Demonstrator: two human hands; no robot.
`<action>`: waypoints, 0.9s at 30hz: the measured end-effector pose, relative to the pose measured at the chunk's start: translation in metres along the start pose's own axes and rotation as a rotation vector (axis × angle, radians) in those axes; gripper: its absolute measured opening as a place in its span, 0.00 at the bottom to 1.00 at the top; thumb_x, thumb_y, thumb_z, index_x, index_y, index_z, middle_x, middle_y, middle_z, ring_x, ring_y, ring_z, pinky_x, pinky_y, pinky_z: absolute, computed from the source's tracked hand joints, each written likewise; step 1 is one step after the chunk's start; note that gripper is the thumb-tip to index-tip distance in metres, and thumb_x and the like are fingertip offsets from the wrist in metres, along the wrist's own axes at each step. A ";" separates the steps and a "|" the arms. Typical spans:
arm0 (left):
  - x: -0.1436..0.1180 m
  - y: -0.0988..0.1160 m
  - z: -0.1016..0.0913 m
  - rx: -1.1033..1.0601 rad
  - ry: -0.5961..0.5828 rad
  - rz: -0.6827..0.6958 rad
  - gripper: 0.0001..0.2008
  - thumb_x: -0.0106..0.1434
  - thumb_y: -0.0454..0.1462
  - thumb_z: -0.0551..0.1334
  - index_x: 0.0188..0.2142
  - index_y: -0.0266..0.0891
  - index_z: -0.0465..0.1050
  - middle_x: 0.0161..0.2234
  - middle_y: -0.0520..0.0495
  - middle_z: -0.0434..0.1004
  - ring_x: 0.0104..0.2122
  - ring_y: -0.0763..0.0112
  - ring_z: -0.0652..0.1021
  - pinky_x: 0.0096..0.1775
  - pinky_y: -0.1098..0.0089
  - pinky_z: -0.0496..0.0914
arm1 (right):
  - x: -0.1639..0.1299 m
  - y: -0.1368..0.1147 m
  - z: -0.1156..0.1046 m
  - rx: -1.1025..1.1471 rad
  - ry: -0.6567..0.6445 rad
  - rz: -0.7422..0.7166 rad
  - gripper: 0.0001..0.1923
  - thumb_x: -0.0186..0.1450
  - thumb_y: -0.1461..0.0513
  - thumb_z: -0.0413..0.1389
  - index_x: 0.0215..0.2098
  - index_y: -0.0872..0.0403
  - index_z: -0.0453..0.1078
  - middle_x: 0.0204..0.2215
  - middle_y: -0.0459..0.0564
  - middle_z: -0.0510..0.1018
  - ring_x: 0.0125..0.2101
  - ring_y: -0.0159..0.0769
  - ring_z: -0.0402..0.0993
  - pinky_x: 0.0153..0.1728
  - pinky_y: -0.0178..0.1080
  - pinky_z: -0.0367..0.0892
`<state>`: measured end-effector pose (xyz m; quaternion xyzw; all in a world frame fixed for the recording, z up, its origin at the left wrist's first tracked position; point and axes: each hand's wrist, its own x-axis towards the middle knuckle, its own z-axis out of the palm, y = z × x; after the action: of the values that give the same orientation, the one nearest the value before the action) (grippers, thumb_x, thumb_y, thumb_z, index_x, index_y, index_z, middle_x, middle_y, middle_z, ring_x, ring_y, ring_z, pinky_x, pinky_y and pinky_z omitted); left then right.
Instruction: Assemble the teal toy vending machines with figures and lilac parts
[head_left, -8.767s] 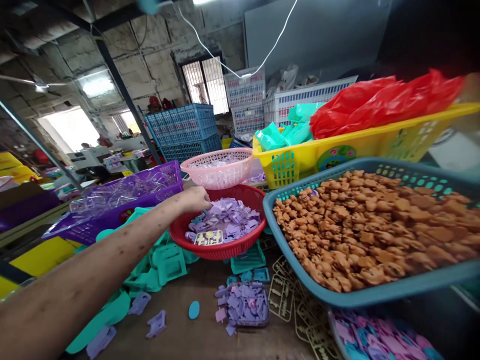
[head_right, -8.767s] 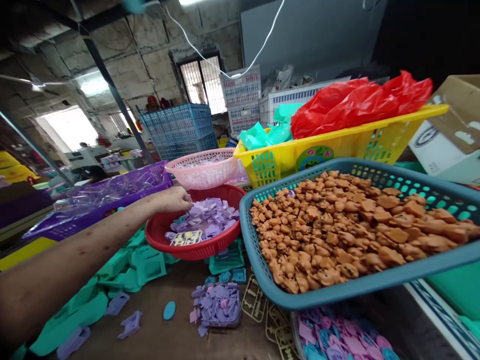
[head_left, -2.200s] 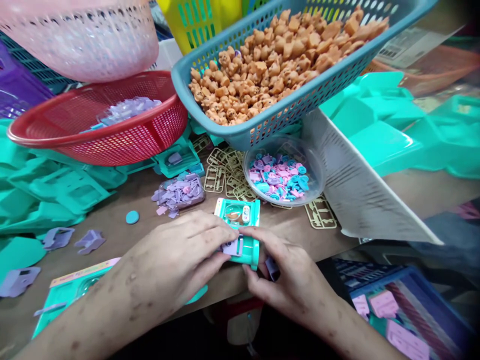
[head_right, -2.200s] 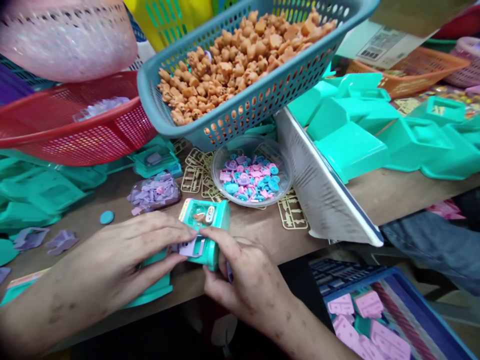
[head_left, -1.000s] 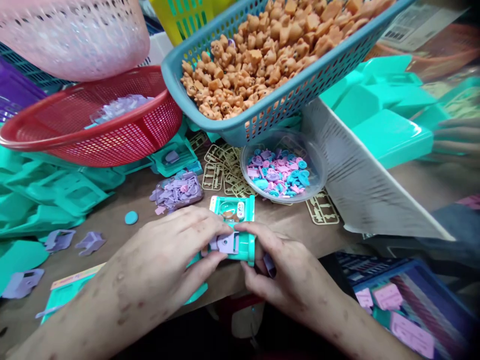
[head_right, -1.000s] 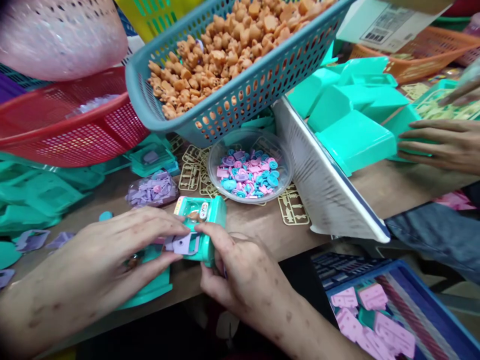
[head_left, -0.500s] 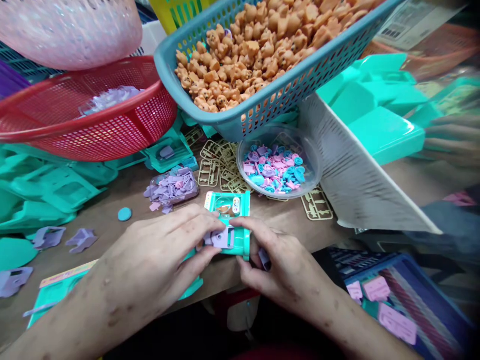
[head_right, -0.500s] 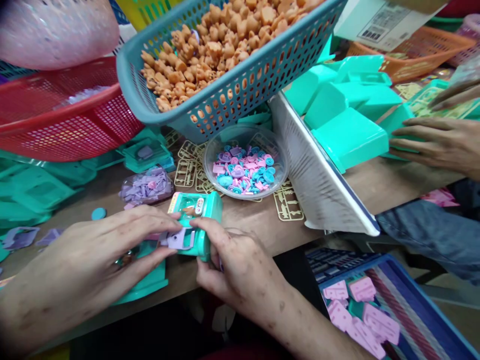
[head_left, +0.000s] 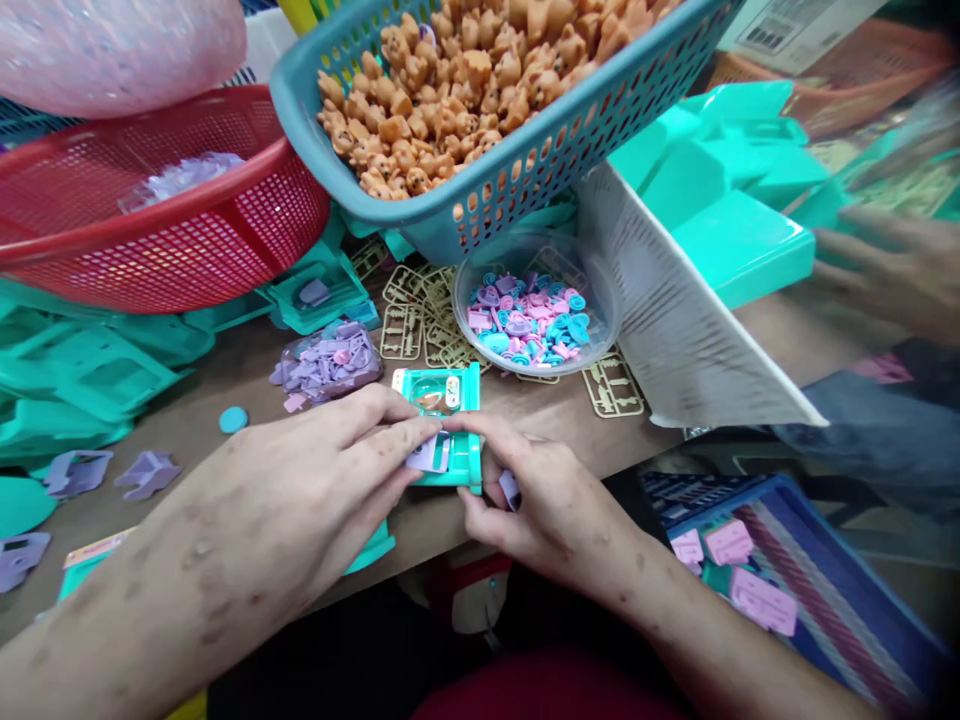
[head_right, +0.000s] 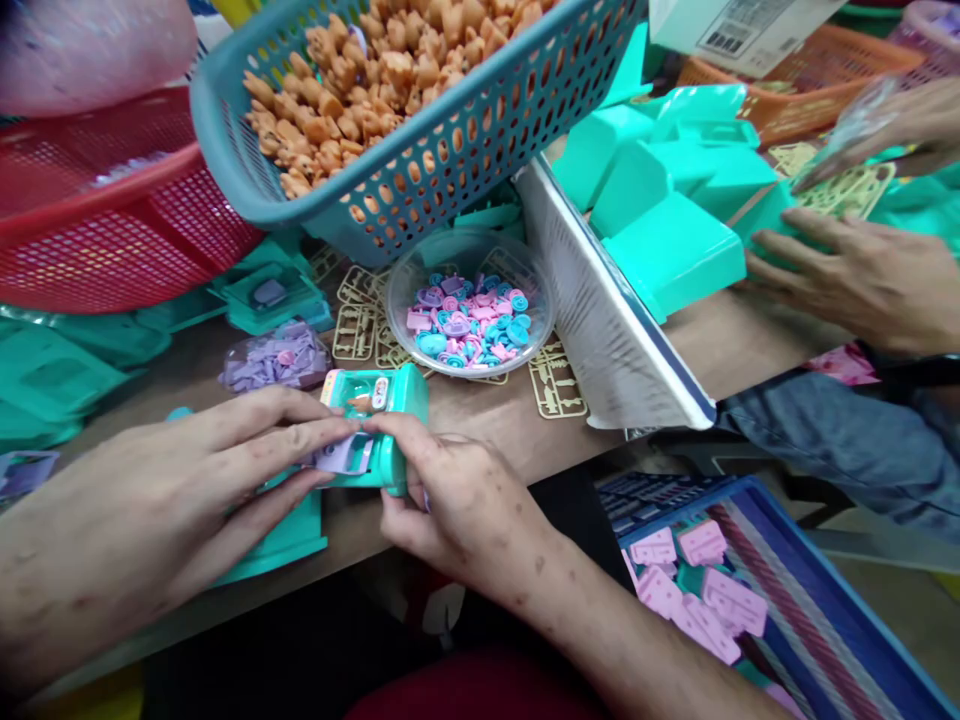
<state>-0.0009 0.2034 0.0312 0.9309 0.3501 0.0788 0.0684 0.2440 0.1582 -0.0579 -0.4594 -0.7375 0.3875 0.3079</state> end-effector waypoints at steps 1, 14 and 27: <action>-0.002 -0.001 0.001 0.026 -0.004 0.031 0.18 0.81 0.40 0.55 0.59 0.47 0.82 0.53 0.44 0.84 0.47 0.58 0.86 0.44 0.60 0.84 | 0.000 0.000 0.000 0.002 -0.005 0.000 0.37 0.67 0.67 0.61 0.72 0.42 0.63 0.29 0.34 0.75 0.26 0.29 0.74 0.32 0.34 0.67; 0.001 0.000 0.006 0.061 -0.028 0.090 0.18 0.81 0.35 0.54 0.58 0.38 0.83 0.55 0.37 0.84 0.55 0.51 0.84 0.55 0.50 0.83 | 0.000 0.000 0.003 -0.067 0.019 0.003 0.33 0.68 0.66 0.60 0.70 0.43 0.65 0.27 0.35 0.74 0.24 0.30 0.75 0.32 0.35 0.68; -0.005 0.007 0.008 -0.026 -0.042 -0.035 0.14 0.79 0.39 0.61 0.58 0.41 0.80 0.56 0.39 0.82 0.55 0.51 0.82 0.58 0.49 0.79 | -0.002 -0.003 0.003 -0.086 0.008 -0.019 0.36 0.70 0.65 0.59 0.74 0.47 0.60 0.29 0.37 0.77 0.26 0.33 0.76 0.33 0.35 0.68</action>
<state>0.0014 0.1943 0.0242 0.9251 0.3639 0.0623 0.0893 0.2408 0.1548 -0.0570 -0.4669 -0.7566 0.3504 0.2945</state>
